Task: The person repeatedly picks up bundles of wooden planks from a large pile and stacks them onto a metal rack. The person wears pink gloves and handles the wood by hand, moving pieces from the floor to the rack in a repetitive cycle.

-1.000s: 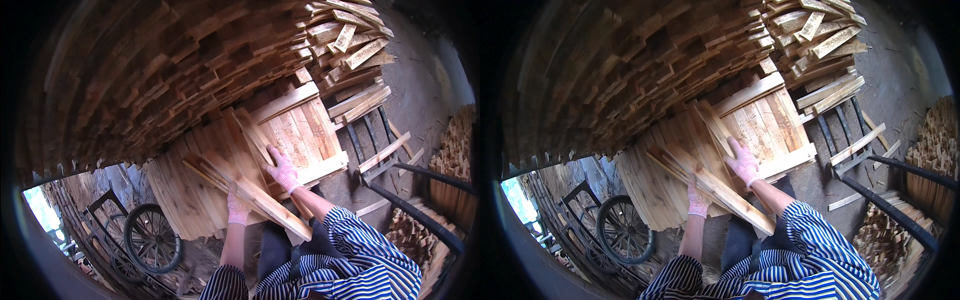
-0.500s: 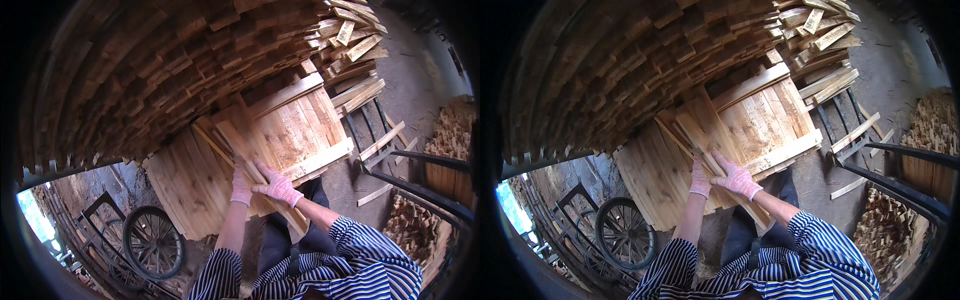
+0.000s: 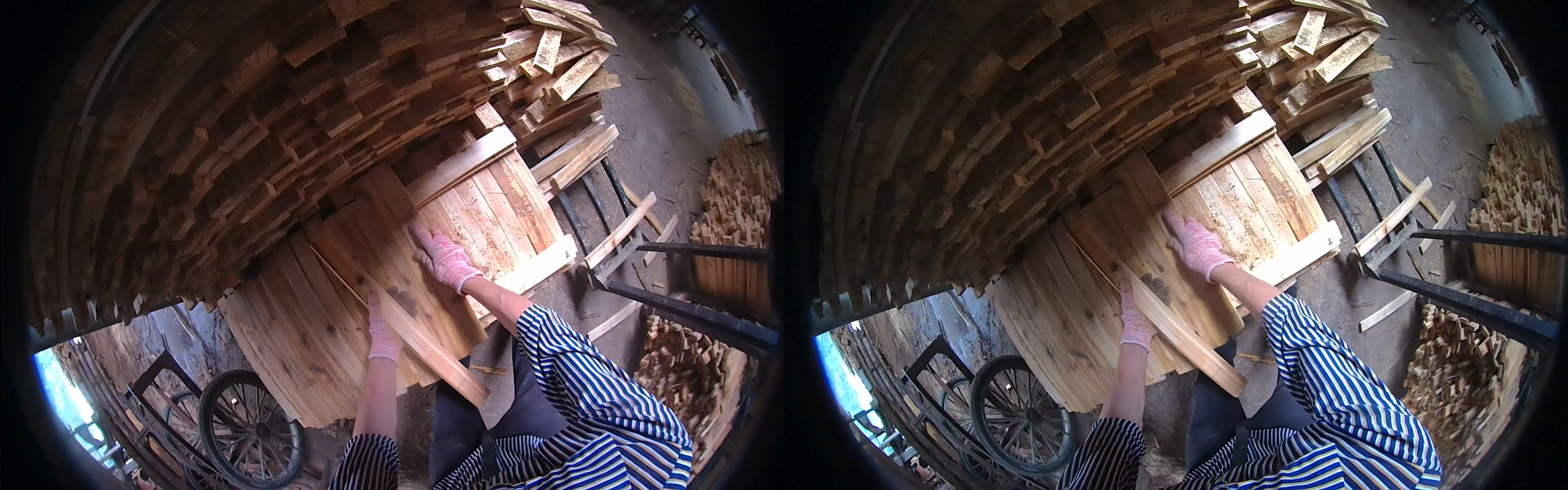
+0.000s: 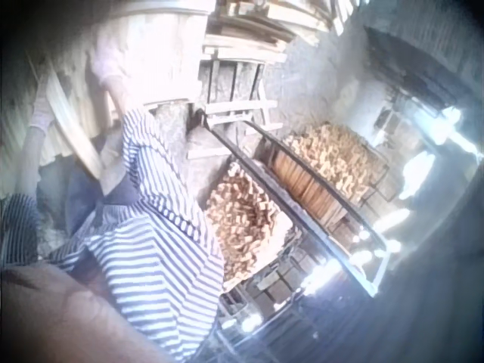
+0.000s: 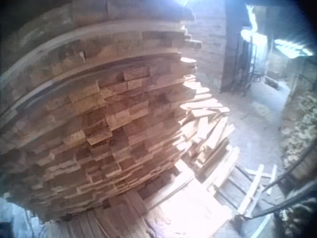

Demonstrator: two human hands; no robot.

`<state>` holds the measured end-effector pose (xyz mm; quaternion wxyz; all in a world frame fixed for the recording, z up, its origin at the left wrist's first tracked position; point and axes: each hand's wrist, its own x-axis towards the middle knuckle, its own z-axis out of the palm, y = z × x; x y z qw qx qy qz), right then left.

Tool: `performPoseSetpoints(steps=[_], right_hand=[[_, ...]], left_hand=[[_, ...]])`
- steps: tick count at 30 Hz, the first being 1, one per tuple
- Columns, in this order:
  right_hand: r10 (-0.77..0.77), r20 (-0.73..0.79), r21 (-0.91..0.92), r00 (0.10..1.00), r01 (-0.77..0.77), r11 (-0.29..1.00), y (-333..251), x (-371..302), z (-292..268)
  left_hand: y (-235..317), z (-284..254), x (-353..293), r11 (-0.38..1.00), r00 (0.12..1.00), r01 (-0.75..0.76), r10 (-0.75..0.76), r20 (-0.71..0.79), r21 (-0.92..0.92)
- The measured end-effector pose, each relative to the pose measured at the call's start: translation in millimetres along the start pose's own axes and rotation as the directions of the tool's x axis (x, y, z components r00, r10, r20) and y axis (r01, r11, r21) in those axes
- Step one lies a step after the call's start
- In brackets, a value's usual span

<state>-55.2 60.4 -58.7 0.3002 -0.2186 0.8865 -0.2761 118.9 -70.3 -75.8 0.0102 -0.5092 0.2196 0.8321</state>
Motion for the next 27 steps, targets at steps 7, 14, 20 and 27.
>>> performPoseSetpoints(steps=[7, 14, 20, 27], right_hand=[[-0.283, -0.048, 0.411, 0.958, 0.277, 0.869, -44, -87, 1], [-0.014, -0.225, 0.119, 0.974, 0.041, 0.992, 51, -73, -48], [0.179, -0.028, 0.247, 0.983, -0.167, 0.954, 61, -22, -2], [-0.102, 0.105, 0.342, 0.989, 0.060, 0.938, 82, -3, -5]], left_hand=[[-17, 36, -8, 0.950, 0.968, -0.239, 0.216, 0.131, 0.202], [11, 19, 23, -0.420, 0.920, -0.157, 0.266, 0.286, 0.894], [-5, 28, 26, -0.492, 0.937, -0.058, 0.274, 0.218, 0.868], [1, 30, 31, -0.345, 0.901, -0.102, 0.366, 0.234, 0.933]])
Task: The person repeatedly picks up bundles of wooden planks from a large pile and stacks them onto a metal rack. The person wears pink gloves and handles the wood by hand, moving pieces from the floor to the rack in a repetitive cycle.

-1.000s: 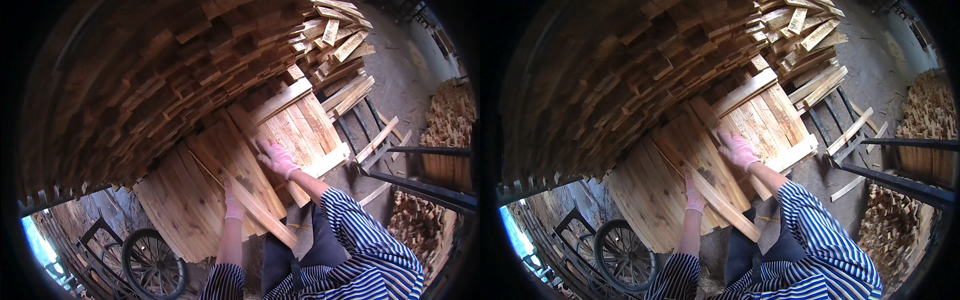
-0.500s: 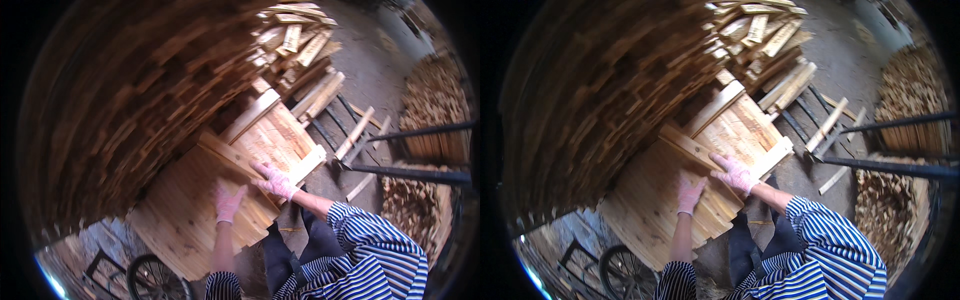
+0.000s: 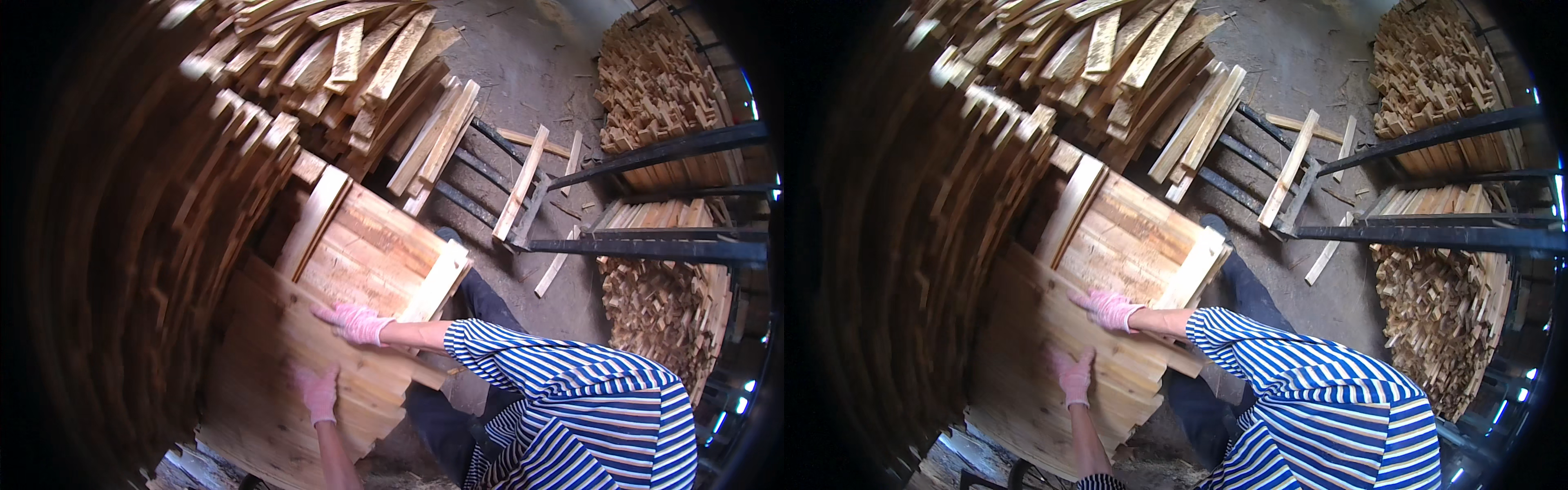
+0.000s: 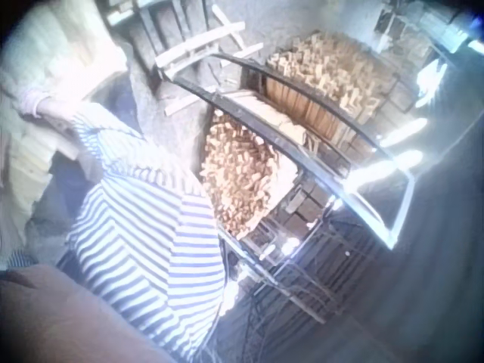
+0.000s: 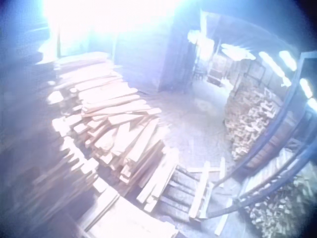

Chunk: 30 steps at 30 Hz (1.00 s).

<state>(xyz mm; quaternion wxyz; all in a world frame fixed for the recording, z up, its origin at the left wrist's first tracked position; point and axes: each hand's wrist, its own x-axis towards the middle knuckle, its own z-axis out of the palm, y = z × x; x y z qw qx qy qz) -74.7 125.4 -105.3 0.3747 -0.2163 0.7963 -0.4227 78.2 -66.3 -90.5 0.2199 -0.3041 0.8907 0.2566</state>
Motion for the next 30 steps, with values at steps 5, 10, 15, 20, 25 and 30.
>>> performPoseSetpoints(steps=[5, 10, 15, 20, 25, 30], right_hand=[[-0.082, -0.234, 0.128, 0.969, 0.114, 0.985, 51, -29, -100], [0.463, -0.669, 0.630, 0.581, 0.113, 0.769, 208, -60, -251], [0.816, -0.335, 0.812, 0.471, -0.295, 0.504, 380, -52, -341], [0.726, -0.088, 0.991, 0.682, -0.011, 0.130, 459, 14, -371], [0.703, -0.193, 0.969, 0.684, 0.247, 0.025, 506, 31, -375], [0.543, -0.169, 0.972, 0.823, 0.231, -0.046, 464, 1, -379]], left_hand=[[189, 6, 18, 0.942, 0.939, -0.190, 0.092, -0.332, -0.276], [409, 87, 103, 0.719, 0.856, -0.435, 0.518, 0.001, -0.542], [509, 228, 250, 0.750, 0.752, -0.536, 0.633, 0.184, -0.387], [546, 311, 331, 0.777, 0.755, -0.557, 0.620, 0.211, -0.293], [595, 341, 328, 0.870, 0.817, -0.464, 0.492, 0.299, -0.165], [593, 323, 322, 0.949, 0.669, -0.034, 0.254, 0.699, -0.314]])
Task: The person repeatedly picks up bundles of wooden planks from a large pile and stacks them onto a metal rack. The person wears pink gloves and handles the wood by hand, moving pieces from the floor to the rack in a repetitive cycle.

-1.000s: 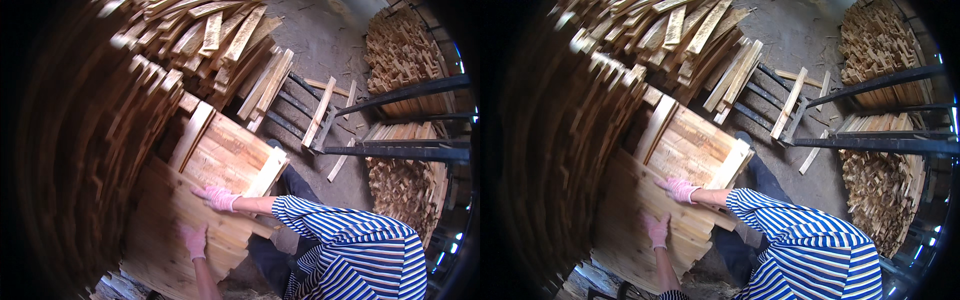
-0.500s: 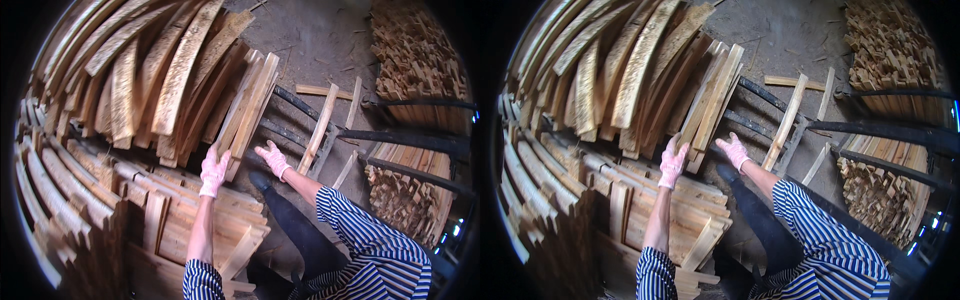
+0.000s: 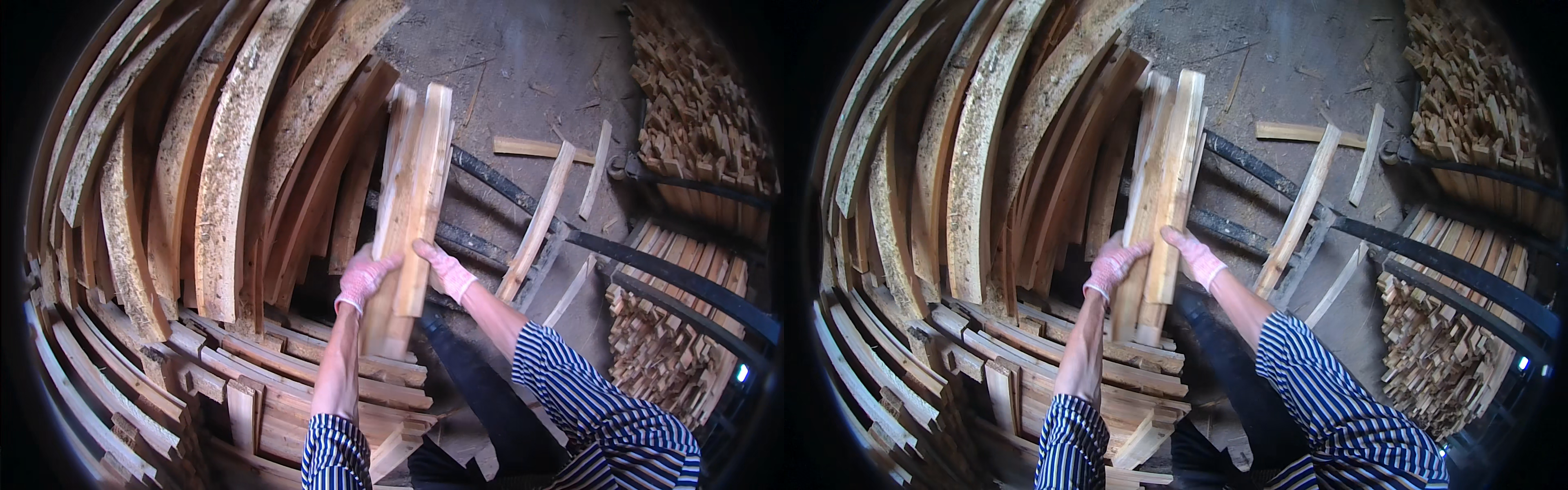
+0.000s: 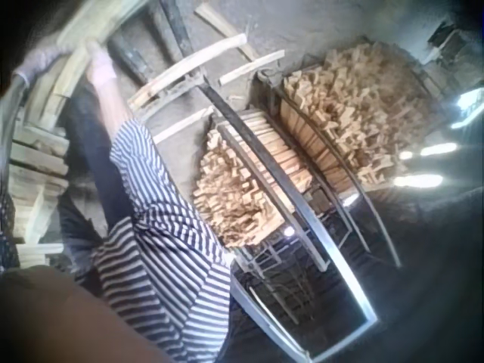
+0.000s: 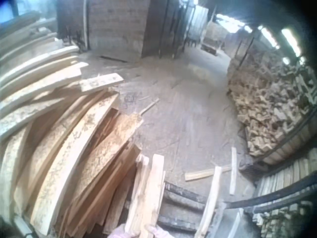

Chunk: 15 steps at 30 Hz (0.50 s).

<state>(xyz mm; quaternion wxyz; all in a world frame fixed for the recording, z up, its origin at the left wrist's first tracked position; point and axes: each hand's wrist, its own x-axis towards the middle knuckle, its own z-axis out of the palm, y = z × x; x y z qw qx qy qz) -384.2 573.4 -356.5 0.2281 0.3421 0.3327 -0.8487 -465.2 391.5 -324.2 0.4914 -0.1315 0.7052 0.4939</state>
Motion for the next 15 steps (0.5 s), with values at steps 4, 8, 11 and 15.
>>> performPoseSetpoints(steps=[4, 8, 11, 15], right_hand=[[0.103, -0.117, 0.016, 0.988, -0.102, 0.995, -44, -85, 3], [0.203, -0.111, 0.221, 0.973, -0.175, 0.960, -59, -161, 19], [0.286, -0.141, 0.224, 0.948, -0.251, 0.942, -62, -225, 53], [0.114, -0.036, -0.205, 0.993, -0.119, 0.972, -4, -290, 16]], left_hand=[[42, 41, -80, 0.806, 0.970, 0.172, -0.038, 0.239, -0.567], [65, 80, -155, 0.712, 0.988, 0.116, -0.013, 0.153, -0.692], [62, 84, -215, 0.786, 0.992, 0.122, -0.068, 0.110, -0.606], [41, 81, -302, 0.919, 0.998, 0.007, 0.020, 0.065, -0.394]])
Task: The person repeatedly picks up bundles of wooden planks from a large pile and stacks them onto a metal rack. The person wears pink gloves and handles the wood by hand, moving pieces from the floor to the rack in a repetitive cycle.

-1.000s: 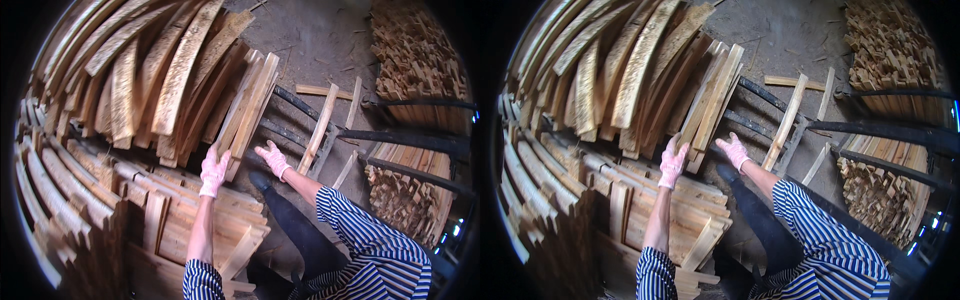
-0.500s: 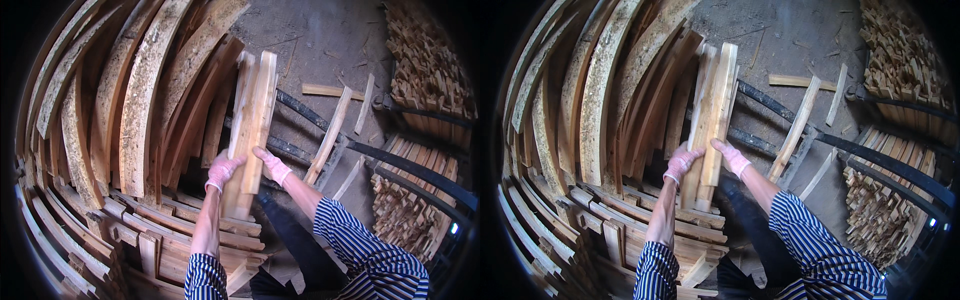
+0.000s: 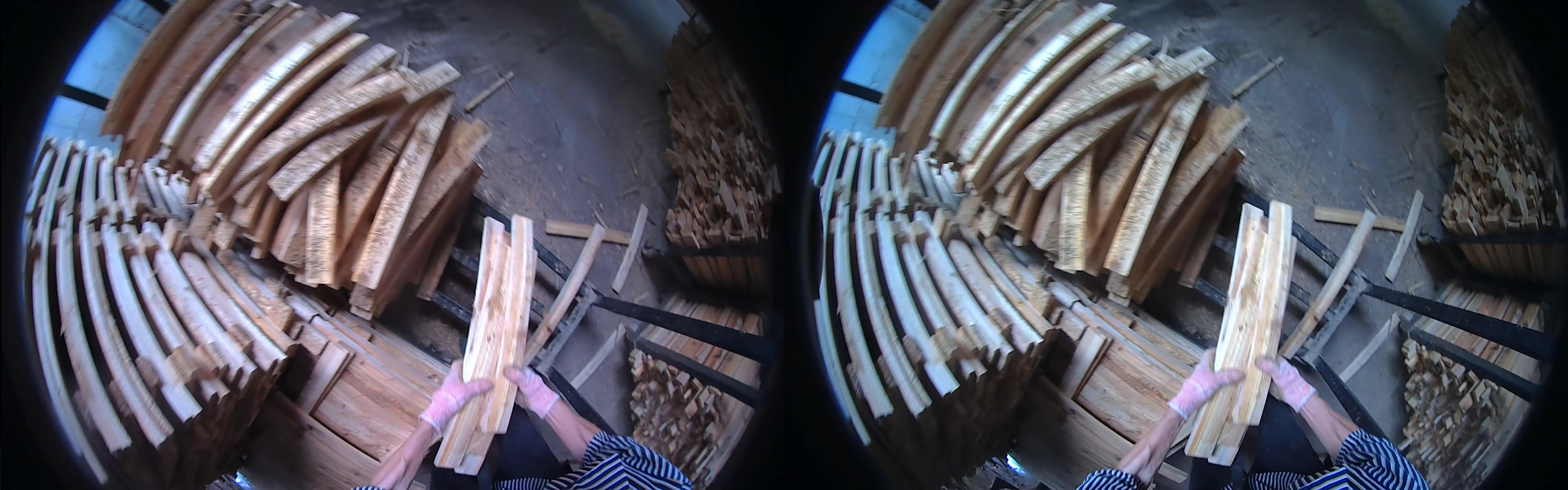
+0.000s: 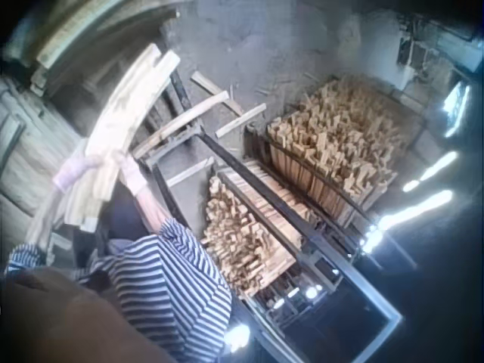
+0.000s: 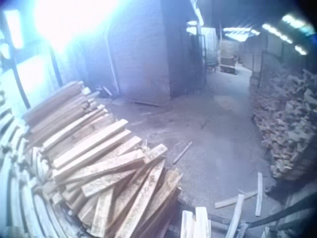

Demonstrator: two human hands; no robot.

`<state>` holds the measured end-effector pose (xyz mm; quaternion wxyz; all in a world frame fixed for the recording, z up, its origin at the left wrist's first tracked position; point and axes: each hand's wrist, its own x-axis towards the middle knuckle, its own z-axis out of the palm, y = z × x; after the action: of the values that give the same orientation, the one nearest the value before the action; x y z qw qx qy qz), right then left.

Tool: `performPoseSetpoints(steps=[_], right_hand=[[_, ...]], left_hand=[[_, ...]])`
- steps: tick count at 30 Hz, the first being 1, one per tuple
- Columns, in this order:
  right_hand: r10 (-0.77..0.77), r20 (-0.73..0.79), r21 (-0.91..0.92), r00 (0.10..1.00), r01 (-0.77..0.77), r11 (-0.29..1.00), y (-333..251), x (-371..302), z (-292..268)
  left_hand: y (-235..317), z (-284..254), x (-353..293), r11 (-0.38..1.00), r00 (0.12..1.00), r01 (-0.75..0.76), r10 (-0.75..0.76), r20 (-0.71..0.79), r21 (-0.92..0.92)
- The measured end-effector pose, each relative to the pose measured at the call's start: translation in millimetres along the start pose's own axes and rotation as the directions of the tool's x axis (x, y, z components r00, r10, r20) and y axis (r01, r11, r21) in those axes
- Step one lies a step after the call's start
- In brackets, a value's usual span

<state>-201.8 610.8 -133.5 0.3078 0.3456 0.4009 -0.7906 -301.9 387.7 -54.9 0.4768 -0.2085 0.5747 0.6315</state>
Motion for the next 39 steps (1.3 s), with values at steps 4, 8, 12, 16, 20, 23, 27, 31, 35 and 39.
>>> performPoseSetpoints(steps=[4, 8, 12, 16, 20, 23, 27, 31, 35, 39], right_hand=[[-0.036, 0.060, 0.201, 0.998, 0.023, 0.979, -22, -31, 79], [-0.216, 0.150, 0.030, 0.965, 0.214, 0.976, -37, -66, 137], [-0.317, 0.490, -0.222, 0.812, 0.467, 0.856, -30, -112, 195], [-0.361, 0.577, -0.517, 0.733, 0.670, 0.533, -9, -152, 265], [-0.257, 0.728, -0.466, 0.636, 0.733, 0.496, 0, -173, 335], [-0.205, 0.735, -0.547, 0.646, 0.744, 0.385, 16, -174, 358], [-0.103, 0.759, -0.605, 0.643, 0.755, 0.252, 74, -161, 401], [-0.095, 0.711, -0.690, 0.697, 0.717, 0.103, 78, -106, 331], [0.173, 0.672, -0.740, 0.720, 0.662, 0.118, 71, -131, 407], [0.272, 0.703, -0.711, 0.658, 0.646, 0.277, 60, -121, 385]], left_hand=[[-27, -11, -77, 0.987, 0.987, -0.080, 0.098, -0.131, 0.139], [-43, -16, -133, 0.952, 0.935, -0.292, 0.304, -0.181, 0.091], [-57, -44, -228, 0.767, 0.765, -0.585, 0.630, -0.136, 0.263], [35, -61, -312, 0.647, 0.631, -0.762, 0.736, -0.245, -0.017], [8, -100, -376, 0.619, 0.580, -0.774, 0.778, -0.243, 0.134], [-39, -135, -386, 0.702, 0.669, -0.662, 0.711, -0.215, 0.263], [-244, -285, -324, 0.221, 0.698, 0.067, 0.686, -0.204, 0.973], [-236, -202, -261, 0.870, 0.812, -0.433, 0.262, -0.522, -0.237], [-292, -242, -301, 0.665, 0.504, -0.426, 0.738, -0.449, 0.614], [-246, -221, -334, 0.470, 0.484, -0.507, 0.849, -0.212, 0.723]])
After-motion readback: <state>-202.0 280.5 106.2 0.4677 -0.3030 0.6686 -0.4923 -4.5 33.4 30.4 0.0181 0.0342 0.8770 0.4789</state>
